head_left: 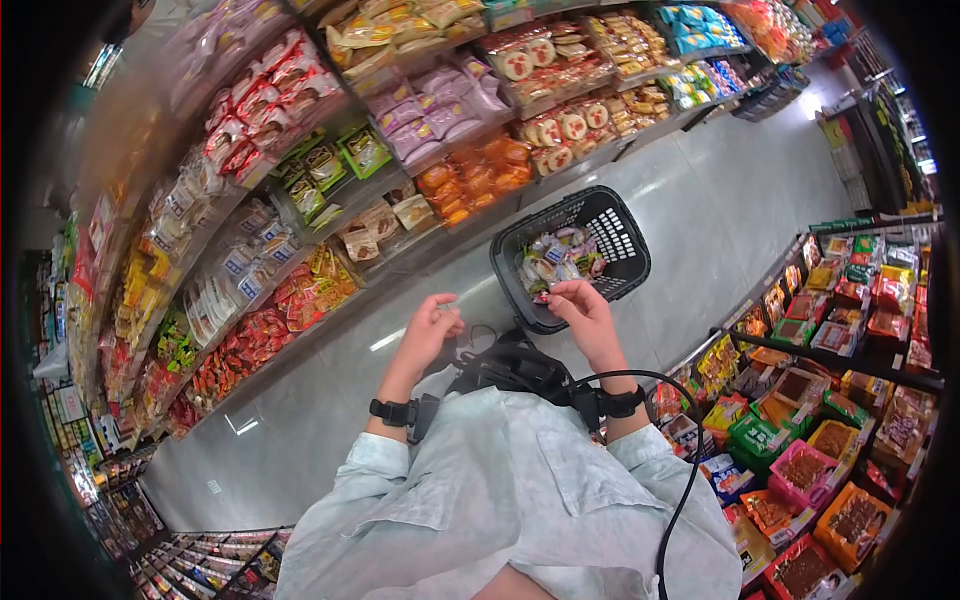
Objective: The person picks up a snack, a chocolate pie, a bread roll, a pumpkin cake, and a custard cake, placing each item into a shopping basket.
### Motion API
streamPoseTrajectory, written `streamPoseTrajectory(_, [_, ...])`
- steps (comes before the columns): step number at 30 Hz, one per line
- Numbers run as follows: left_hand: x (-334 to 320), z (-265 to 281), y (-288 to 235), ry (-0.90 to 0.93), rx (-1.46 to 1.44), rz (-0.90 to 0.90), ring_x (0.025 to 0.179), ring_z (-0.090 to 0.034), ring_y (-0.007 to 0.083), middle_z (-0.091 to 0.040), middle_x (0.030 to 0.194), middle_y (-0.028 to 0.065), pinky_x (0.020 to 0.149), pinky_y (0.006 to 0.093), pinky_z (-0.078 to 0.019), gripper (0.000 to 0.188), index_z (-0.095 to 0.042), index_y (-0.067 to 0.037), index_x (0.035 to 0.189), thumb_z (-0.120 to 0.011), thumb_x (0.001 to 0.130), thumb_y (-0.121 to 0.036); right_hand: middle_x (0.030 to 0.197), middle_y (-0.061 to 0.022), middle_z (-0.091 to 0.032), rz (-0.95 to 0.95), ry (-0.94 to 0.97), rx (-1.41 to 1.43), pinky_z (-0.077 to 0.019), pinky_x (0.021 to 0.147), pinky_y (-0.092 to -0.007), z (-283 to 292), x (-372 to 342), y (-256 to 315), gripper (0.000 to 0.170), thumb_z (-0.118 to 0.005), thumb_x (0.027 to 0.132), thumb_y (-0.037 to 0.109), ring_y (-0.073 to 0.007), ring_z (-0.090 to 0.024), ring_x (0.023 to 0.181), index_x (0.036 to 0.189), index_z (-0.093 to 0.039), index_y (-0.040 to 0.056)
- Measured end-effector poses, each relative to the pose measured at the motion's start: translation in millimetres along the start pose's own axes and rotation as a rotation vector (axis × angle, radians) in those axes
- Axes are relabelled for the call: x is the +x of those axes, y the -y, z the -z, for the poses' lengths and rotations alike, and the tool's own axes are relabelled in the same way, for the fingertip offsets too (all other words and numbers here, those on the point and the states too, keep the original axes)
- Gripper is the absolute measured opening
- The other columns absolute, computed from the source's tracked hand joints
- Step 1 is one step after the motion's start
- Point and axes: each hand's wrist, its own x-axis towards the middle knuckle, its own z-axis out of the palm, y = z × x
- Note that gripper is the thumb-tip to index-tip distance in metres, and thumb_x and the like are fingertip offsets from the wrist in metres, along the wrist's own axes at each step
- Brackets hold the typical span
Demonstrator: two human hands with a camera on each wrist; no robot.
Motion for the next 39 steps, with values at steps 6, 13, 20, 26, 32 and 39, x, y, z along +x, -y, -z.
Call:
streamPoseTrajectory(6, [0, 49, 24, 0.104, 0.003, -0.035, 0.092, -0.067, 0.0142, -0.07, 0.097, 0.0064, 0.083, 0.0292, -0.0525, 0.035, -0.055, -0.005, 0.134, -0.062, 0.104, -0.022, 0.103, -0.0018, -0.07, 0.031, -0.075, 0.007, -0.0516, 0.085, -0.0245, -45, 6, -5, 0.014, -0.066, 0.098, 0.004, -0.01, -0.066, 0.094, 0.112, -0.065, 0.0015])
streamPoseTrajectory(13, [-11, 163, 44, 0.139, -0.014, -0.096, 0.093, -0.066, 0.0133, -0.07, 0.098, 0.005, 0.084, 0.0283, -0.0519, 0.036, -0.055, -0.007, 0.134, -0.062, 0.104, -0.025, 0.101, -0.0022, -0.071, 0.0, -0.082, -0.085, -0.0513, 0.082, -0.0235, -141, 4, -34, 0.013, -0.065, 0.1, 0.005, -0.0087, -0.065, 0.09, 0.113, -0.066, 0.0026])
streamPoseTrajectory(20, [-32, 270, 73, -0.087, -0.188, -0.058, 0.089, -0.065, 0.0126, -0.068, 0.097, 0.0055, 0.082, 0.0282, -0.0536, 0.028, -0.06, -0.004, 0.126, -0.061, 0.104, -0.022, 0.102, -0.0036, -0.071, -0.051, 0.012, -0.225, -0.0513, 0.083, -0.0242, -223, 14, -24, 0.015, -0.064, 0.1, 0.006, -0.0101, -0.066, 0.094, 0.115, -0.065, 0.0019])
streamPoseTrajectory(26, [-44, 311, 84, -0.222, -0.251, -0.064, 0.089, -0.065, 0.0116, -0.068, 0.094, 0.0034, 0.083, 0.0276, -0.0533, 0.025, -0.062, -0.006, 0.124, -0.06, 0.105, -0.023, 0.099, -0.0028, -0.071, -0.028, 0.156, -0.239, -0.0514, 0.081, -0.0239, -263, 44, -27, 0.017, -0.065, 0.098, 0.003, -0.0099, -0.066, 0.092, 0.115, -0.065, 0.0018])
streamPoseTrajectory(32, [-62, 315, 95, -0.312, -0.274, 0.019, 0.089, -0.067, 0.0131, -0.069, 0.096, 0.0059, 0.082, 0.0291, -0.0544, 0.028, -0.062, -0.003, 0.123, -0.061, 0.104, -0.023, 0.099, -0.0008, -0.071, -0.116, 0.234, -0.286, -0.0513, 0.08, -0.0229, -297, 81, -18, 0.016, -0.066, 0.099, 0.006, -0.0085, -0.066, 0.09, 0.115, -0.066, 0.0035])
streamPoseTrajectory(39, [-37, 314, 73, -0.36, -0.245, 0.088, 0.091, -0.067, 0.0142, -0.069, 0.098, 0.005, 0.085, 0.0304, -0.0537, 0.027, -0.062, -0.004, 0.125, -0.058, 0.105, -0.023, 0.105, -0.0031, -0.071, -0.082, 0.352, -0.201, -0.0519, 0.085, -0.0237, -307, 149, -12, 0.018, -0.065, 0.099, 0.005, -0.0086, -0.066, 0.097, 0.116, -0.065, 0.0017])
